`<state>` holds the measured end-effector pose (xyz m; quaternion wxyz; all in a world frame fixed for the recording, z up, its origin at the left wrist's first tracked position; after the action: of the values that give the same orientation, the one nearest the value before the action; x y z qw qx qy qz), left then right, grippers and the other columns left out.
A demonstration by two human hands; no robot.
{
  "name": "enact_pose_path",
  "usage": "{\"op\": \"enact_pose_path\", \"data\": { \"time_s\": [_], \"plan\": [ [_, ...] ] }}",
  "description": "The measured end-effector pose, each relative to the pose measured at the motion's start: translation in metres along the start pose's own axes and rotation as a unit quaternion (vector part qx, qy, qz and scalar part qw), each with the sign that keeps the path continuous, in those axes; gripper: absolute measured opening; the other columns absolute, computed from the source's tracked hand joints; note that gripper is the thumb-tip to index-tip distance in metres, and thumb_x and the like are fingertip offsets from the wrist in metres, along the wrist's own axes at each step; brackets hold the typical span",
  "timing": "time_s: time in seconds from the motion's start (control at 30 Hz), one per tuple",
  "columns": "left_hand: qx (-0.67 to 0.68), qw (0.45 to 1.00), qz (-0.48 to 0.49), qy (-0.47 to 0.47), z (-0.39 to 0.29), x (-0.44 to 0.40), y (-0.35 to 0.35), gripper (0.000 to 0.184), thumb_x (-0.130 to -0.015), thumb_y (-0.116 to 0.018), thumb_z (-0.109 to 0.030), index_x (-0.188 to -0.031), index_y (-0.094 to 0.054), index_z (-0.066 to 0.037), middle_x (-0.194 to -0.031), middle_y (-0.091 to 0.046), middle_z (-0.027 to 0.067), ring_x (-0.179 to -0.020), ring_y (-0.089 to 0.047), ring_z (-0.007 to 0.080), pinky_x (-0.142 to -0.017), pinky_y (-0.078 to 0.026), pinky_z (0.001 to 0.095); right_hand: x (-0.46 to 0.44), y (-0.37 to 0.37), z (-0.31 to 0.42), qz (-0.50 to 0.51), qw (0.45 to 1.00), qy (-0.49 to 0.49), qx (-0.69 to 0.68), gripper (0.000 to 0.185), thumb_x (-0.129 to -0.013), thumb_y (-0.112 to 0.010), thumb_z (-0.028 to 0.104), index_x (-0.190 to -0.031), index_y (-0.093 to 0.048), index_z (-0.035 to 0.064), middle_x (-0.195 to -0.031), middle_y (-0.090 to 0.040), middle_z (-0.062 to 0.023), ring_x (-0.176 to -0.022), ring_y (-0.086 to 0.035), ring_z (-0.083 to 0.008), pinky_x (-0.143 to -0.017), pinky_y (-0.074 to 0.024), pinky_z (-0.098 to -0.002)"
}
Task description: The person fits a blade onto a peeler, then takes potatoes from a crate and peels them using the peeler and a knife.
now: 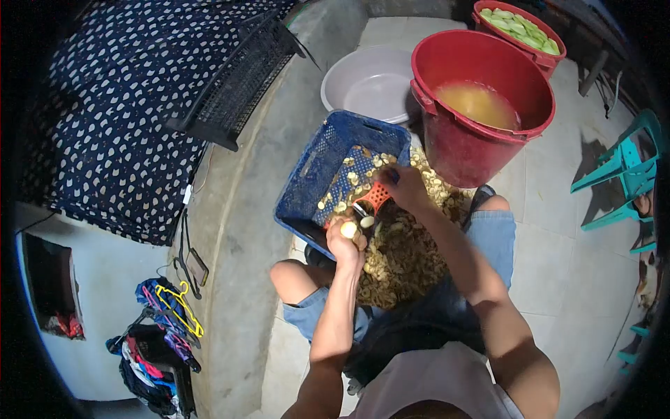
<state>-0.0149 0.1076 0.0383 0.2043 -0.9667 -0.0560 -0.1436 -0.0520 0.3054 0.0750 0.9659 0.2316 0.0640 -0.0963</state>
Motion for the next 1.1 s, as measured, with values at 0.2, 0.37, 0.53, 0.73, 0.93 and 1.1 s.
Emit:
{"op": "enact_pose_path", "data": {
  "time_s": [0.2, 0.37, 0.53, 0.73, 0.93, 1.1],
  "plan": [
    [0.121, 0.979, 0.021, 0.163, 0.020, 0.005, -0.002, 0.016, -0.089, -0.042, -0.024, -0.084, -0.052, -0.012, -0.056, -0.049, 0.0032, -0.040, -0.044, 0.0156, -0.035, -0.034, 0.0294, 0.009, 0.001, -0.003, -0.056, 0.998, 0.040, -0.007, 0.030, -0.084, -0.067, 0.033, -0.096, -0.068, 0.0058, -0.095, -0.069, -0.0155, -0.091, -0.067, -0.0315, -0.080, -0.0514, -0.0380],
    [0.206, 0.937, 0.155, 0.236, 0.011, 0.008, -0.009, 0.025, -0.089, -0.041, -0.028, -0.085, -0.057, -0.010, -0.050, -0.040, -0.0002, -0.041, -0.036, 0.0126, -0.036, -0.028, 0.0249, 0.002, 0.015, -0.010, -0.076, 0.996, 0.043, -0.006, 0.022, -0.084, -0.068, 0.021, -0.099, -0.068, 0.0057, -0.093, -0.069, -0.0138, -0.089, -0.067, -0.0303, -0.079, -0.0519, -0.0376],
    [0.234, 0.936, 0.195, 0.176, 0.016, -0.038, 0.012, 0.019, -0.085, -0.050, -0.028, -0.084, -0.060, -0.011, -0.077, -0.060, 0.0066, -0.072, -0.056, 0.0206, -0.057, -0.046, 0.0348, 0.002, 0.048, -0.009, -0.104, 0.990, 0.035, -0.089, 0.013, -0.084, -0.065, 0.010, -0.093, -0.064, 0.0014, -0.082, -0.067, -0.0134, -0.077, -0.067, -0.0210, -0.074, -0.0512, -0.0334],
    [0.202, 0.969, -0.011, 0.143, 0.043, -0.127, 0.053, 0.014, -0.082, -0.052, -0.018, -0.081, -0.055, -0.004, -0.080, -0.058, 0.0111, -0.078, -0.058, 0.0287, -0.070, -0.052, 0.0420, 0.001, 0.107, 0.001, -0.197, 0.978, 0.051, -0.052, 0.009, -0.082, -0.061, -0.001, -0.092, -0.060, 0.0004, -0.072, -0.060, -0.0100, -0.067, -0.057, -0.0157, -0.067, -0.0476, -0.0281],
    [-0.142, 0.978, -0.048, 0.144, 0.159, -0.222, 0.095, 0.004, -0.087, -0.054, -0.001, -0.084, -0.056, 0.001, -0.069, -0.058, 0.0079, -0.053, -0.056, 0.0195, -0.045, -0.047, 0.0353, -0.010, 0.126, -0.019, -0.165, 0.984, 0.055, 0.045, 0.021, -0.075, -0.072, 0.001, -0.093, -0.060, 0.0010, -0.077, -0.060, -0.0171, -0.067, -0.059, -0.0328, -0.065, -0.0482, -0.0331],
    [-0.420, 0.895, 0.021, 0.150, 0.226, -0.275, 0.065, 0.030, -0.077, -0.048, 0.010, -0.092, -0.068, -0.006, -0.067, -0.061, 0.0106, -0.048, -0.058, 0.0191, -0.040, -0.045, 0.0343, -0.033, 0.123, -0.046, -0.047, 0.988, -0.041, 0.141, 0.025, -0.074, -0.064, -0.003, -0.099, -0.061, 0.0002, -0.087, -0.064, -0.0212, -0.083, -0.063, -0.0396, -0.074, -0.0496, -0.0392]
  ]
}}
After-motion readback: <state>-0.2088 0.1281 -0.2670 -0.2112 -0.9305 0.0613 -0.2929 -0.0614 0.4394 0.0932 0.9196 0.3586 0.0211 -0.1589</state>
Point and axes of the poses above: each hand's wrist, its own x-axis away from the middle knuckle, its own y-axis out of the back of the hand, z = x × y, the point moved 6 cm from there along -x, towards the middle knuckle
